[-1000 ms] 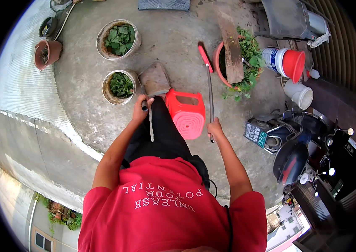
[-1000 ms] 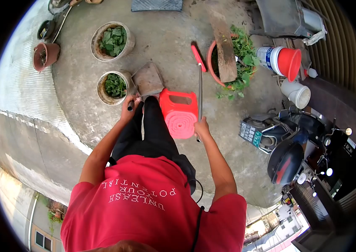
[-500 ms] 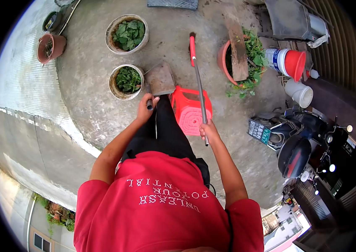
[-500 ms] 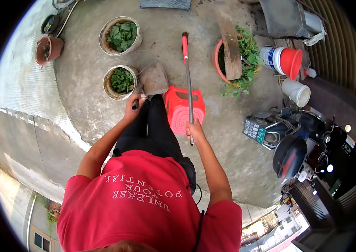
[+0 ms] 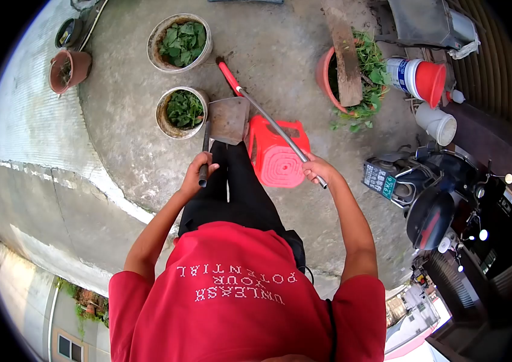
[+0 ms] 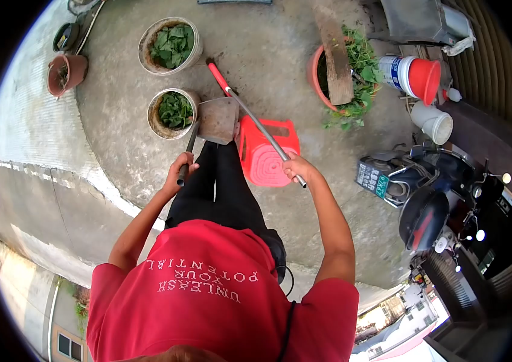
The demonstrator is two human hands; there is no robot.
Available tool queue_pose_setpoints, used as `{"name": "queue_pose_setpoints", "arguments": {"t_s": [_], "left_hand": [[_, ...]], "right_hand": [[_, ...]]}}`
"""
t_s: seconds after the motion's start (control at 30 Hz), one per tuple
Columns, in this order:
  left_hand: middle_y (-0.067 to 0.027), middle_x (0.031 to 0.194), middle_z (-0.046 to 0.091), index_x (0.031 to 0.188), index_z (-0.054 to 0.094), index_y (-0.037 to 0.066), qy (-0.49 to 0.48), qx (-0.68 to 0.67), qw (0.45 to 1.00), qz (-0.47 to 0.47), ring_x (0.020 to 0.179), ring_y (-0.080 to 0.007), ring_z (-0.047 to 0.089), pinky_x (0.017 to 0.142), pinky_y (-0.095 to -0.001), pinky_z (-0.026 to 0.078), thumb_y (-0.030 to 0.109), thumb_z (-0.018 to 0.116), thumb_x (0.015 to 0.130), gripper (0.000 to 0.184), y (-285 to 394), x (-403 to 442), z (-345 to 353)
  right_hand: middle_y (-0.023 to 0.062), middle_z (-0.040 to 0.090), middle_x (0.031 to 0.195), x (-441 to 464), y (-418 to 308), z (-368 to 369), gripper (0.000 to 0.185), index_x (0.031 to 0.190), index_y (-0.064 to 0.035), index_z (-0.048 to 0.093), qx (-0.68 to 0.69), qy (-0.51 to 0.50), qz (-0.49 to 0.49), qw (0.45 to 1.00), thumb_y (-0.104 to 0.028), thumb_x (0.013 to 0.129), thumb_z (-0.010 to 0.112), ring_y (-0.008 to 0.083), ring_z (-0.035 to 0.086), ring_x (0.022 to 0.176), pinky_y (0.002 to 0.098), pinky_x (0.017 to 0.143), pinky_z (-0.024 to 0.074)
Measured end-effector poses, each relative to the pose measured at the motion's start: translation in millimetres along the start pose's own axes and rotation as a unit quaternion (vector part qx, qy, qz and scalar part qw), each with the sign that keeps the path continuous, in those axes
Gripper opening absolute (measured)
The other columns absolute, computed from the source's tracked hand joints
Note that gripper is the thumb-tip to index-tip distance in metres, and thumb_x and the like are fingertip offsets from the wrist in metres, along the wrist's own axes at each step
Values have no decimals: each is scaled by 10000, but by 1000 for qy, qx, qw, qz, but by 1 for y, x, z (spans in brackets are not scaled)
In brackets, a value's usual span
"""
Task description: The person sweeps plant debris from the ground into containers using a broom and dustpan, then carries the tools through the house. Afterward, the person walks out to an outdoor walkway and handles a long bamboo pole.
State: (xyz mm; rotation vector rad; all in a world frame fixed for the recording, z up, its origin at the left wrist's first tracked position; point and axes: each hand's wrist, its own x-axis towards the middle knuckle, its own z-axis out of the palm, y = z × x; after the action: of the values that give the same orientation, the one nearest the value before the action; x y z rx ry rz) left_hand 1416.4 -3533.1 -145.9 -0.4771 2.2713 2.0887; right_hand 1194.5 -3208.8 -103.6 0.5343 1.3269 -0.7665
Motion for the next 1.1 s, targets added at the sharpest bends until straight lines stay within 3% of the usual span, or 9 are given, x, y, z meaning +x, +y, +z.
{"name": "queue_pose_setpoints", "arguments": {"t_s": [0.27,0.37,0.47,0.57,0.67,0.8,0.9,1.0,1.1], "left_hand": [[-72,742,429,751,407,43,-19,27,999,7,724,-223,463,722,-319,404,16,650,782,246,6,8,14],[-70,742,431,750,399,47,-17,33,999,-8,726,-232,465,733,-329,407,19,662,773,265,3,12,18],[-92,766,452,743,419,42,-25,37,999,14,756,-270,476,734,-348,406,75,685,752,268,-8,6,28],[-115,780,465,731,434,36,-73,82,994,23,788,-318,479,731,-374,405,117,688,743,267,-6,-3,29],[-125,779,463,730,434,30,-120,103,987,27,795,-337,475,734,-386,407,125,683,743,267,-8,-9,28],[-130,779,462,731,431,24,-118,107,987,24,806,-341,474,738,-396,409,131,682,744,273,-5,-9,30],[-130,793,468,743,436,23,-104,100,990,4,820,-341,477,748,-396,410,137,682,748,270,2,-4,28],[-128,816,475,767,446,25,-82,107,991,0,831,-338,479,759,-393,410,146,679,757,263,-1,-5,29],[-125,842,480,790,453,28,-71,103,992,13,835,-335,479,770,-393,408,155,675,767,257,-8,3,32]], "right_hand": [[-36,404,564,7,-16,-24,373,1103,-129,399,-32,1,14,999,-59,755,512,38,345,375,211,304,291],[-10,423,578,-5,-24,-12,293,1011,-63,390,-58,54,-45,996,-60,745,512,50,363,396,223,316,292],[-5,417,582,-1,-14,12,300,1016,-91,386,-122,126,-101,979,-64,746,514,55,362,390,224,312,290],[-18,400,584,-20,-24,19,323,1048,-131,373,-44,62,-44,996,-63,762,504,47,351,380,216,312,287],[-34,377,574,-5,-20,0,350,1085,-170,355,98,-74,12,992,-63,781,492,33,339,377,205,314,280],[-44,390,551,30,-28,12,259,1003,-157,365,153,-128,33,979,-52,797,483,20,341,374,193,312,274],[-36,410,541,54,-27,10,214,949,-134,373,40,-56,28,997,-41,790,482,27,359,370,198,307,281],[-29,420,535,43,-23,-15,195,916,-119,378,15,-51,7,999,-52,776,497,36,372,367,208,302,289],[-41,408,542,13,-32,-15,210,921,-140,381,3,34,-7,999,-34,771,485,20,352,355,201,287,279]]}}
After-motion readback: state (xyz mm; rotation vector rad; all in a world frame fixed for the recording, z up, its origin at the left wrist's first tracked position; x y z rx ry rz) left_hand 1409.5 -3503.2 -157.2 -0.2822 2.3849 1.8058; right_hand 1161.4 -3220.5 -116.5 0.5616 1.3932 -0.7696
